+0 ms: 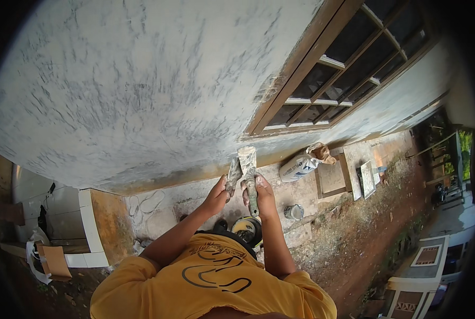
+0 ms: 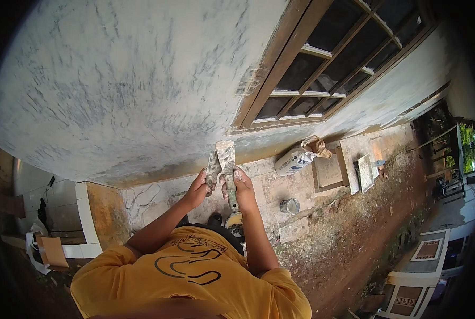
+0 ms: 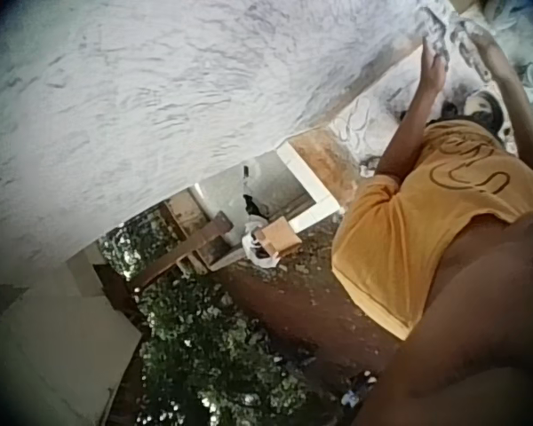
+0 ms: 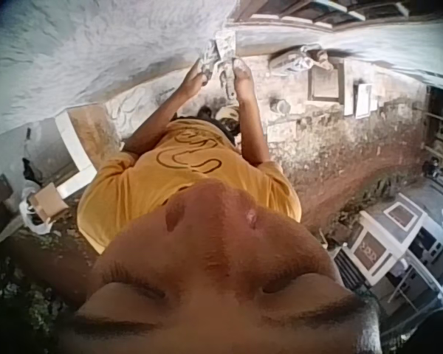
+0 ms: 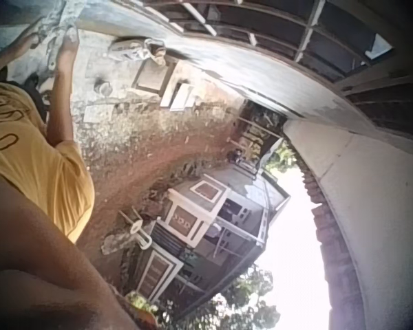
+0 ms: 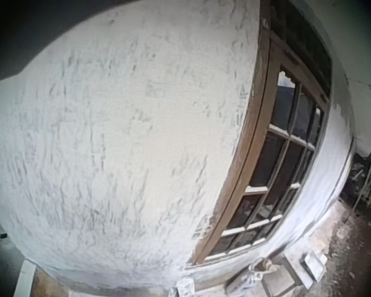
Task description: The person applies and smooths putty on a wall around a window frame using two scrapers.
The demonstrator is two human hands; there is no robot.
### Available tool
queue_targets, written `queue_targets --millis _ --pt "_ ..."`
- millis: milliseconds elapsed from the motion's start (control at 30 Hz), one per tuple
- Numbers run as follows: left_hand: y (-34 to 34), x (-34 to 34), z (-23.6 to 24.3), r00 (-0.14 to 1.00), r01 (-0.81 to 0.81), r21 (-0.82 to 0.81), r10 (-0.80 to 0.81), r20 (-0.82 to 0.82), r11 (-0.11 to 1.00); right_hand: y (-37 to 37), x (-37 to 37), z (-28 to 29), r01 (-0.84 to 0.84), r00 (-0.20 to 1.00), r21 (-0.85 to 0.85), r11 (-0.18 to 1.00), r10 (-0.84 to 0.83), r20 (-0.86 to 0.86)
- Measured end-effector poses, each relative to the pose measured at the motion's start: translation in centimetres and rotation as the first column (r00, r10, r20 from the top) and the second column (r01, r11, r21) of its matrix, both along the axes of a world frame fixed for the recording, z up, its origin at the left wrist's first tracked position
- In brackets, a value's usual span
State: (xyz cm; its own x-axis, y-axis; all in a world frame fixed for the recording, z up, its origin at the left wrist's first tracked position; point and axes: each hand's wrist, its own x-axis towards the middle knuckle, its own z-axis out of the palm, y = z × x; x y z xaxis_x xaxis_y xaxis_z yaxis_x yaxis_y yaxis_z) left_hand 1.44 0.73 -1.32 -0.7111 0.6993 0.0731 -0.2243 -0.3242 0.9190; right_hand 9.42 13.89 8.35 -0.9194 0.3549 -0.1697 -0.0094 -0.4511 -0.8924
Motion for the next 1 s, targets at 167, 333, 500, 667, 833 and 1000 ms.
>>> queue_targets --millis 167,333,500,667,833,1000 --pt "-0.6 -0.9 1.5 0.949 0.115 0.160 -0.156 0.273 0.980 3.2 -0.1 -1.3 0.238 0.968 0.922 0.307 0.003 -0.251" --pt "-1.4 -1.0 4.5 0.812 0.122 0.233 -0.232 0.536 0.965 3.6 0.1 -1.3 0.172 0.985 0.957 -0.233 0.018 -0.172" --pt "-1.9 -1.2 5.0 0.796 0.192 0.260 -0.305 0.523 0.946 5.3 1.0 -2.6 0.239 0.971 0.914 -0.329 0.060 -0.232" --pt "-2.3 -1.4 4.5 0.770 0.172 0.278 -0.305 0.561 0.945 8.5 2.8 -2.8 0.224 0.974 0.905 -0.362 0.042 -0.224" --pt "-2.1 -1.4 5.7 0.772 0.033 0.417 -0.288 0.567 0.908 8.1 4.0 -4.0 0.266 0.949 0.953 -0.144 -0.137 -0.285" --pt "-1.4 -1.0 4.8 0.841 0.002 0.393 -0.214 0.497 0.920 2.4 5.1 -2.7 0.095 0.989 0.284 0.954 -0.123 0.080"
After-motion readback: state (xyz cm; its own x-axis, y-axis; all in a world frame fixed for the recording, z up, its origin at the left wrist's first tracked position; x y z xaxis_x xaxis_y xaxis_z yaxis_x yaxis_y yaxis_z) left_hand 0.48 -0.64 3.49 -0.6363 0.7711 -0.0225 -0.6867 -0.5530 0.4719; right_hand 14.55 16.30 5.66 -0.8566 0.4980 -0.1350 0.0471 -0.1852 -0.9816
